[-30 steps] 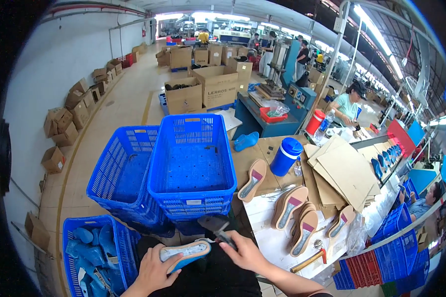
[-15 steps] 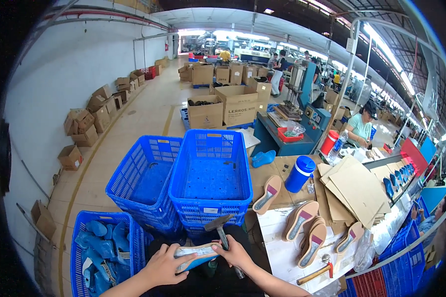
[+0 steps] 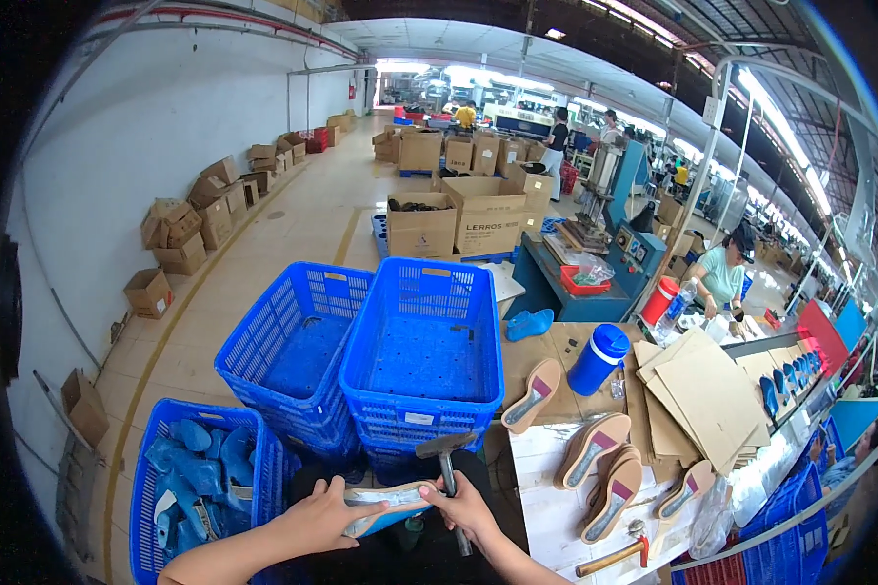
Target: The recorder is assembling shoe components onto blue shoe lasts and hammering them into place.
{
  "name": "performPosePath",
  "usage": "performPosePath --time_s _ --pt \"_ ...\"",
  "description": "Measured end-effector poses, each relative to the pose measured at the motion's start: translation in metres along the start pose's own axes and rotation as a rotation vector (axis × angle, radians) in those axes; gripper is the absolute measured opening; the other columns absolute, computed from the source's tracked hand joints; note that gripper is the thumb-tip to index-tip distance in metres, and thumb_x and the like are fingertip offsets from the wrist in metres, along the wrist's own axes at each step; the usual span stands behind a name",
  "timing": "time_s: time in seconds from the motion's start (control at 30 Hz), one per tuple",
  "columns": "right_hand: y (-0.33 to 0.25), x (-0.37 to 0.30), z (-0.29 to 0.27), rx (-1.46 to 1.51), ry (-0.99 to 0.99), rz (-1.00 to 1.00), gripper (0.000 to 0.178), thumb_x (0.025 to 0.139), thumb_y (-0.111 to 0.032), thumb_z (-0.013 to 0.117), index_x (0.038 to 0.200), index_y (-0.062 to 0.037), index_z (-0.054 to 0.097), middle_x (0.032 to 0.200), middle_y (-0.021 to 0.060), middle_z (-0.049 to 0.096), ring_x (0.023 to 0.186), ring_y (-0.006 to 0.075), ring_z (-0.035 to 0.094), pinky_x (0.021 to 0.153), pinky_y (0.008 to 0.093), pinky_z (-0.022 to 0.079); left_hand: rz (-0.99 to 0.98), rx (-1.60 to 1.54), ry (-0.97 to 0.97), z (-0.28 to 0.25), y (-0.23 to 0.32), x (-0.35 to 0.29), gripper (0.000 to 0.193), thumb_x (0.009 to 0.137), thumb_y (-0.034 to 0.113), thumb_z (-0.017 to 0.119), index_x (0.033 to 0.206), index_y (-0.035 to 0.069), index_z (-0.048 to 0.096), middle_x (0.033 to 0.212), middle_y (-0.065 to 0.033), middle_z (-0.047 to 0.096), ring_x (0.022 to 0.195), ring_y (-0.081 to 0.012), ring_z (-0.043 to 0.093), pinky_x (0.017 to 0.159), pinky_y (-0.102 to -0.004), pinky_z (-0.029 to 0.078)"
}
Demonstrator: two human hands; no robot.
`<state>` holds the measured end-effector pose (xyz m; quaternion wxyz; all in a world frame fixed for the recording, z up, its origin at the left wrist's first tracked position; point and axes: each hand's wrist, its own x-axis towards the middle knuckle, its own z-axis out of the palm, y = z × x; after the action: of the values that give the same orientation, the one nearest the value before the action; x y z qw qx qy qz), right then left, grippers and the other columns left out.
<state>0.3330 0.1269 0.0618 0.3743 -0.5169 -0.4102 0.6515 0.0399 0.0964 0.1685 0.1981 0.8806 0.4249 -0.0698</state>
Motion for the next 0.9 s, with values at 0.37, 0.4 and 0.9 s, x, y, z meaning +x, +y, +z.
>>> performPosePath --time_s 0.37,0.4,0.9 --pt "0.003 0.004 -0.005 -0.001 -0.020 0.001 0.049 0.096 -0.037 0.089 0.108 -0.0092 0.050 0.068 -0.0027 0.053 0.043 0.0076 0.046 0.039 0.0246 0.034 -0.035 -0.039 -0.066 -0.004 0.005 0.001 0.084 0.093 0.028 0.087 0.166 0.043 0.048 0.136 -0.0352 0.048 0.115 -0.0612 0.057 0.098 -0.0547 0.059" --pt "0.003 0.005 -0.006 0.005 -0.024 0.000 0.049 0.096 -0.036 0.089 0.108 -0.0092 0.050 0.068 -0.0026 0.053 0.043 0.0077 0.046 0.039 0.0246 0.034 -0.036 -0.038 -0.065 -0.004 0.006 0.001 0.084 0.093 0.028 0.087 0.166 0.043 0.048 0.136 -0.0352 0.048 0.115 -0.0612 0.057 0.098 -0.0547 0.059" --pt "-0.001 0.004 -0.005 0.036 -0.032 0.018 0.047 0.096 -0.035 0.089 0.110 -0.0076 0.053 0.066 -0.0023 0.053 0.044 0.0077 0.046 0.039 0.0257 0.033 -0.026 -0.134 0.303 0.042 0.012 -0.008 0.071 0.093 0.035 0.081 0.160 0.036 0.057 0.120 -0.0280 0.047 0.100 -0.0437 0.052 0.095 -0.0521 0.054"
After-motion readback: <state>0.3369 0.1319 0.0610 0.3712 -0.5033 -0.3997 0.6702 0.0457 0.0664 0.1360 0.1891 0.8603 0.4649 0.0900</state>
